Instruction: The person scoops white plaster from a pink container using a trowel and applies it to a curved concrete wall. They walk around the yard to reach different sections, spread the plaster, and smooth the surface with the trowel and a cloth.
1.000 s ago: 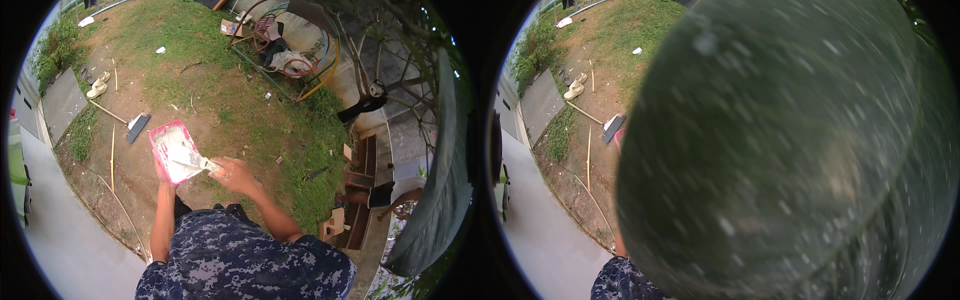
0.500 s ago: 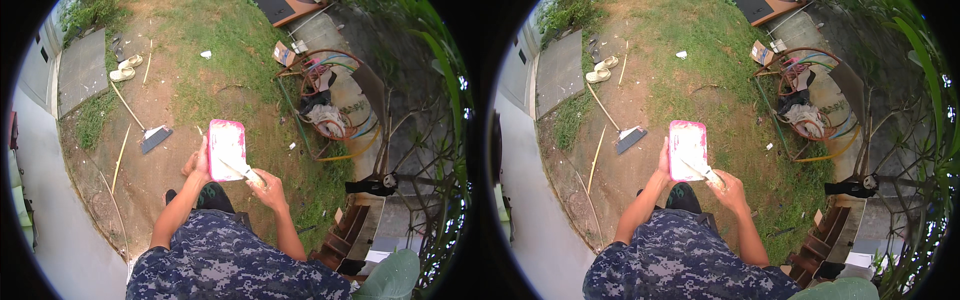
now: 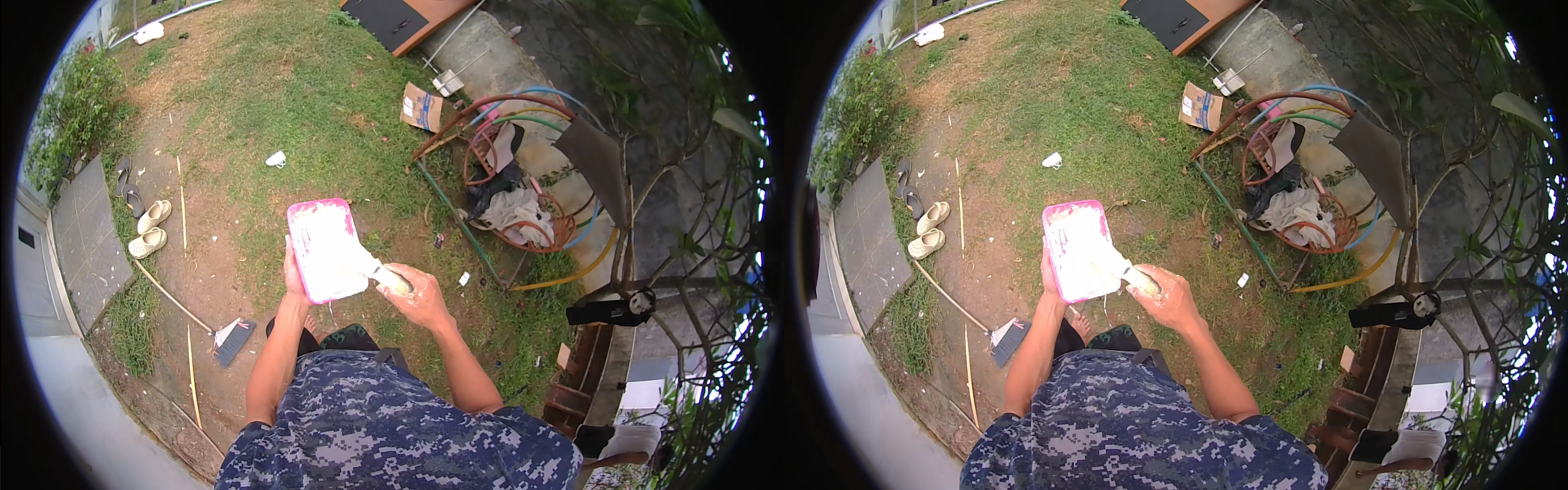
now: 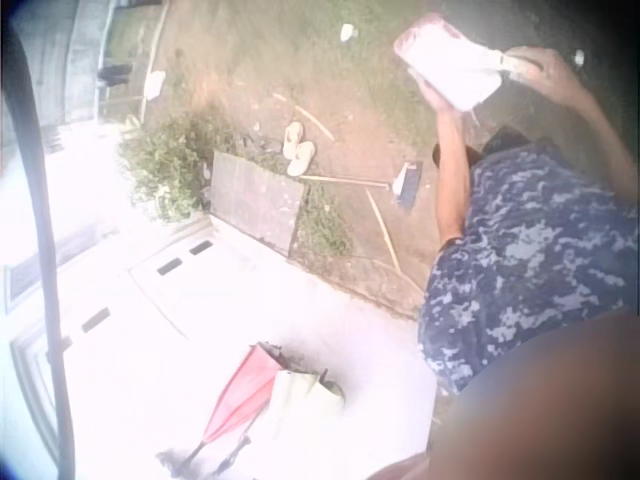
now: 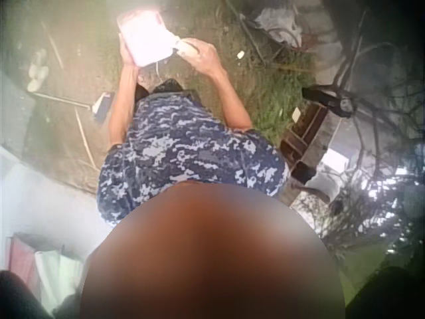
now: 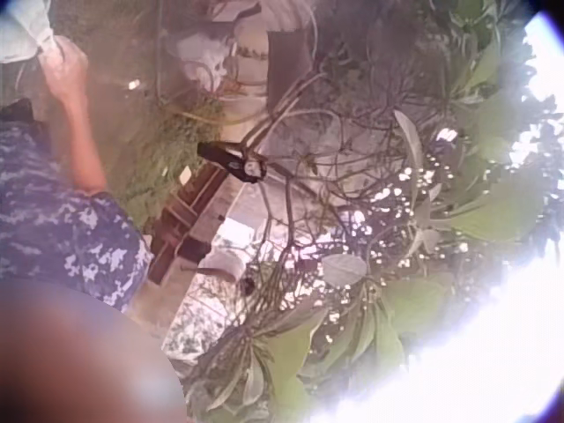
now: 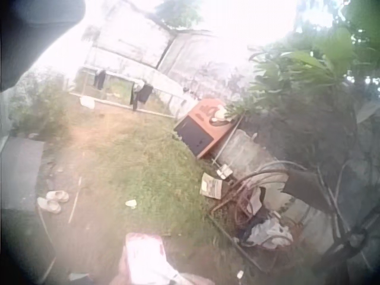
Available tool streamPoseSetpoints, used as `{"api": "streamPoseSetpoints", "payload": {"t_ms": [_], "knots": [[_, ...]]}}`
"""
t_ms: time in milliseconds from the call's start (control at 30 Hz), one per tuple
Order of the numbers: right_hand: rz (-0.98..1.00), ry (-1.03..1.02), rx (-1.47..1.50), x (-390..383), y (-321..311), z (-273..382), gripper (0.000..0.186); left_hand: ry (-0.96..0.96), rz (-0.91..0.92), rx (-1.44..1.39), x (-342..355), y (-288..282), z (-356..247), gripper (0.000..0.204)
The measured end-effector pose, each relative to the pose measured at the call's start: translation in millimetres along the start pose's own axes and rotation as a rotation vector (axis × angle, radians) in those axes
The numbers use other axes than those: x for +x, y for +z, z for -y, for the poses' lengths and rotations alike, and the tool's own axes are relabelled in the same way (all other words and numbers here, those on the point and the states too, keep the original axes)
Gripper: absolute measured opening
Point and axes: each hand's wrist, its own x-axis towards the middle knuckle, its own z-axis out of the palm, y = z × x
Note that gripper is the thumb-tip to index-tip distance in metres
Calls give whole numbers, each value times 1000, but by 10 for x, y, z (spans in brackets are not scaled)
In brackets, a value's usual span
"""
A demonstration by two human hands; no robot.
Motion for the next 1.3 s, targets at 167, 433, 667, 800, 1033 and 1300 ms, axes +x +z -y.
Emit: {"api": "streamPoseSetpoints", "payload": {"t_ms": [167,433,667,800,1033,1300], "knots": [[-85,-75,89,1220,-89,-337,40,74,-108,75,1291,-10,-374,68],[-226,151,291,3279,-126,-883,37,-78,-97,92,3747,211,-1203,62],[-292,304,470,4825,-669,-1251,37,-268,17,99,5688,819,-1521,70],[-349,210,551,5644,-893,-1745,38,-280,-16,135,6734,738,-1507,69],[-331,203,529,7310,-1587,-2746,38,-279,67,89,8571,861,-1396,60],[-167,348,966,9034,-2456,-3564,37,-221,-124,110,10592,800,-1218,59]]}}
